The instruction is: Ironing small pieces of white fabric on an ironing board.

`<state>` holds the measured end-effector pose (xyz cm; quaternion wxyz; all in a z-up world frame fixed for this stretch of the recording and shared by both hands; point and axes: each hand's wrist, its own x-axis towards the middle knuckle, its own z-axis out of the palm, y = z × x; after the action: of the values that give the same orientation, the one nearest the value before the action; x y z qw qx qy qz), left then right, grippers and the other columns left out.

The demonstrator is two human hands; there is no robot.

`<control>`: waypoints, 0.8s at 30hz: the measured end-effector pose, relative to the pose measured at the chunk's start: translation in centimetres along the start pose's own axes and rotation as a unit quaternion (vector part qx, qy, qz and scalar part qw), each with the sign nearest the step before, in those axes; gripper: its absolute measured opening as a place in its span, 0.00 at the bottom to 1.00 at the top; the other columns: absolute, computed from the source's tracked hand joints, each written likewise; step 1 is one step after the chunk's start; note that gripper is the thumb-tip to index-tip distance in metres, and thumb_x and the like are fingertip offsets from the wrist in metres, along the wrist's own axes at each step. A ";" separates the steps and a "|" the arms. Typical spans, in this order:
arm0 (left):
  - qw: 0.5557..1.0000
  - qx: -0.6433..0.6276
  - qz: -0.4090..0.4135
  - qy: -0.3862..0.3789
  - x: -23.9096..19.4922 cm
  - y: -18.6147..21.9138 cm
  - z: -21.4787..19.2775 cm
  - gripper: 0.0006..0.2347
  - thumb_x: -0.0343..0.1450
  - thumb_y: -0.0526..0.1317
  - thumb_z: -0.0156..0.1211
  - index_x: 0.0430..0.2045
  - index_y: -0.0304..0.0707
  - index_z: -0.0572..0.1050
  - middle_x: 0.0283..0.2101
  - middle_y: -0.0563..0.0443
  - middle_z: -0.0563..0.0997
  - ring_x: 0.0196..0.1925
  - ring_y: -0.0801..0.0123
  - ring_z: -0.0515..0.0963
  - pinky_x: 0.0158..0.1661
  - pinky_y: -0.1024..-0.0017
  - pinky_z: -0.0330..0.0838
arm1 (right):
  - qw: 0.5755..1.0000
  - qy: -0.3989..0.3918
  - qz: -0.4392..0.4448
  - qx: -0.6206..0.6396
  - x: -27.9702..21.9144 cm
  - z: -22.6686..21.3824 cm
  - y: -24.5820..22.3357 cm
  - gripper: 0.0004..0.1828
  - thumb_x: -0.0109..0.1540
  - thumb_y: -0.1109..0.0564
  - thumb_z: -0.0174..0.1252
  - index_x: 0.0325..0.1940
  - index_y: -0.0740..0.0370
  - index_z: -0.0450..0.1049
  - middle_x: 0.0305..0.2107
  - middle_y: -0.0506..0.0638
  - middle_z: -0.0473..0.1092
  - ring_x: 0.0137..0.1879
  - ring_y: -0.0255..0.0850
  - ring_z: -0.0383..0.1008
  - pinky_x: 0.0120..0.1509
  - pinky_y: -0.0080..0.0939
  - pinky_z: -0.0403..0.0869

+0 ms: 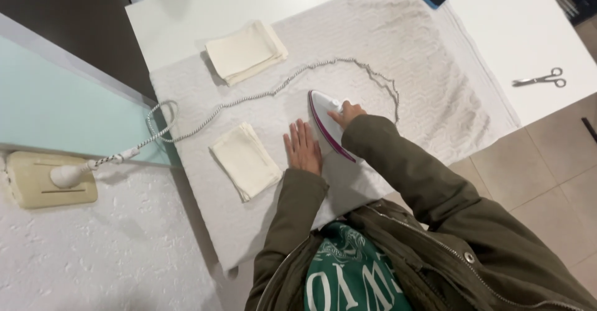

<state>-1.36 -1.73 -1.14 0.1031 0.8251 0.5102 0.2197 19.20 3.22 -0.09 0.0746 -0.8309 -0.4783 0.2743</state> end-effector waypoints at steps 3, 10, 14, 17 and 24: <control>1.000 0.020 -0.008 -0.011 -0.1 0.1 0.0 0.28 0.75 0.43 0.52 0.69 0.29 0.58 0.76 0.38 0.54 0.78 0.48 0.51 0.73 0.47 0.41 | 1.000 -0.015 0.007 0.005 -1.3 -2.9 -3.2 0.34 0.64 0.32 0.58 0.53 0.68 0.72 0.41 0.69 0.77 0.48 0.62 0.80 0.51 0.58 0.78; 0.998 0.025 -0.019 -0.048 -0.3 0.3 -1.0 0.28 0.74 0.43 0.52 0.70 0.29 0.58 0.76 0.38 0.54 0.78 0.49 0.51 0.73 0.47 0.41 | 1.000 -0.012 0.010 -0.003 -1.2 -1.8 -1.4 0.34 0.64 0.32 0.58 0.53 0.67 0.72 0.41 0.70 0.76 0.48 0.63 0.80 0.52 0.58 0.78; 0.998 0.042 -0.009 -0.044 0.1 0.6 -0.5 0.27 0.75 0.43 0.50 0.70 0.27 0.58 0.76 0.38 0.54 0.79 0.49 0.50 0.74 0.48 0.41 | 1.000 -0.019 0.023 0.004 -0.1 -2.9 -1.8 0.34 0.65 0.32 0.57 0.53 0.67 0.72 0.41 0.69 0.76 0.47 0.61 0.80 0.50 0.57 0.79; 0.998 0.049 -0.010 -0.046 -0.7 0.3 -0.8 0.27 0.76 0.43 0.49 0.70 0.28 0.57 0.77 0.39 0.53 0.79 0.49 0.50 0.74 0.48 0.40 | 1.000 -0.016 0.012 -0.002 -0.1 -1.2 -0.2 0.34 0.65 0.32 0.58 0.53 0.68 0.72 0.40 0.69 0.76 0.46 0.61 0.80 0.50 0.57 0.79; 0.996 0.060 -0.013 -0.061 -0.6 0.6 -0.8 0.27 0.77 0.43 0.47 0.71 0.27 0.56 0.77 0.39 0.52 0.79 0.49 0.49 0.74 0.48 0.40 | 0.999 -0.020 0.030 -0.017 -0.7 -2.9 -1.7 0.35 0.65 0.32 0.56 0.53 0.69 0.72 0.40 0.70 0.76 0.46 0.61 0.80 0.49 0.57 0.80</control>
<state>-1.50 -2.60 -0.32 0.0870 0.8350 0.5260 0.1362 19.14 3.93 3.27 0.0427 -0.8403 -0.4591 0.2852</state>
